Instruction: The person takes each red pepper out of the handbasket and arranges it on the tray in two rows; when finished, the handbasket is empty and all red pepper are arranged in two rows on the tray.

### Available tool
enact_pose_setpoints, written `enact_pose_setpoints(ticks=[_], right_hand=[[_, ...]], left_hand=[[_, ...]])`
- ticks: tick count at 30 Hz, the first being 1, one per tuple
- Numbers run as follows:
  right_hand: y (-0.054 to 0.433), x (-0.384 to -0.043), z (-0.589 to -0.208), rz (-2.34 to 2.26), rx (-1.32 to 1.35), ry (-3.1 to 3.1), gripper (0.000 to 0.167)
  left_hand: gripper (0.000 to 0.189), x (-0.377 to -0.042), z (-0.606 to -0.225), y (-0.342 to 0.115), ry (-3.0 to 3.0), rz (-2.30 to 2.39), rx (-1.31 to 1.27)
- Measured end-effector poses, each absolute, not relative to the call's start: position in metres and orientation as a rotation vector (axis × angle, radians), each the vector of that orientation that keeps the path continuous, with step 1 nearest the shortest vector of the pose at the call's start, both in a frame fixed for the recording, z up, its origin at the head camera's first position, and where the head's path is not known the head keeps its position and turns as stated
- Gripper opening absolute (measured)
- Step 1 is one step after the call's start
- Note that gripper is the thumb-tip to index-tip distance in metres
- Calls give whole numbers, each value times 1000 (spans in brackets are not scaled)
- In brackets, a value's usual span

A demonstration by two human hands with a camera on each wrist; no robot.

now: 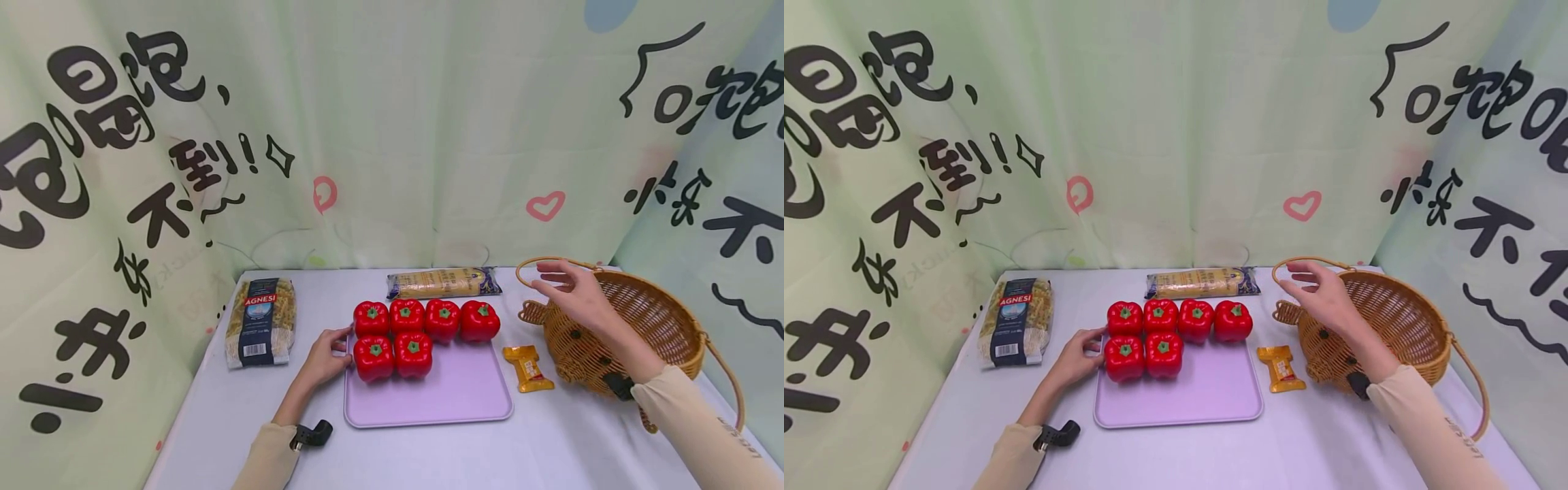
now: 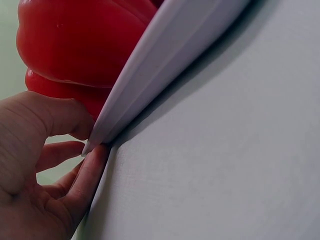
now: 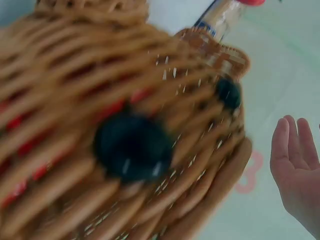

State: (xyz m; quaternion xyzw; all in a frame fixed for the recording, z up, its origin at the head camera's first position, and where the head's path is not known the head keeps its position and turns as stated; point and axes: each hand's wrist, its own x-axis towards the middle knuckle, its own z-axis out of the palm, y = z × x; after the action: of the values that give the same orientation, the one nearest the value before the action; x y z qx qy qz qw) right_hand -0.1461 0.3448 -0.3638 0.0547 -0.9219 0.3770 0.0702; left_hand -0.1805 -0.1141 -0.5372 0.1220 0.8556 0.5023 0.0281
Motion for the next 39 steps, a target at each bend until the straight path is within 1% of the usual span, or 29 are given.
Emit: enact_pose_setpoints(ticks=[6,14,19,24,27,33,39], right_hand=[[365,-146,-358,1093,100,-2777,53],[398,-151,-353,989,80,-2777,48],[416,-155,-351,958,68,-2833,41],[435,-160,-350,927,159,-2903,33],[447,-165,-350,867,229,-3004,31],[464,-172,-351,774,314,-3318,40],[467,-181,-355,880,221,-3492,50]], left_hand=[[58,-180,-538,-115,2644,1571,416],[59,-180,-538,-116,2645,1574,400],[59,-180,-538,-115,2630,1559,380],[59,-179,-536,-115,2625,1549,350],[60,-179,-535,-114,2632,1553,356],[59,-180,-534,-113,2628,1552,385],[59,-180,-536,-113,2638,1540,378]])
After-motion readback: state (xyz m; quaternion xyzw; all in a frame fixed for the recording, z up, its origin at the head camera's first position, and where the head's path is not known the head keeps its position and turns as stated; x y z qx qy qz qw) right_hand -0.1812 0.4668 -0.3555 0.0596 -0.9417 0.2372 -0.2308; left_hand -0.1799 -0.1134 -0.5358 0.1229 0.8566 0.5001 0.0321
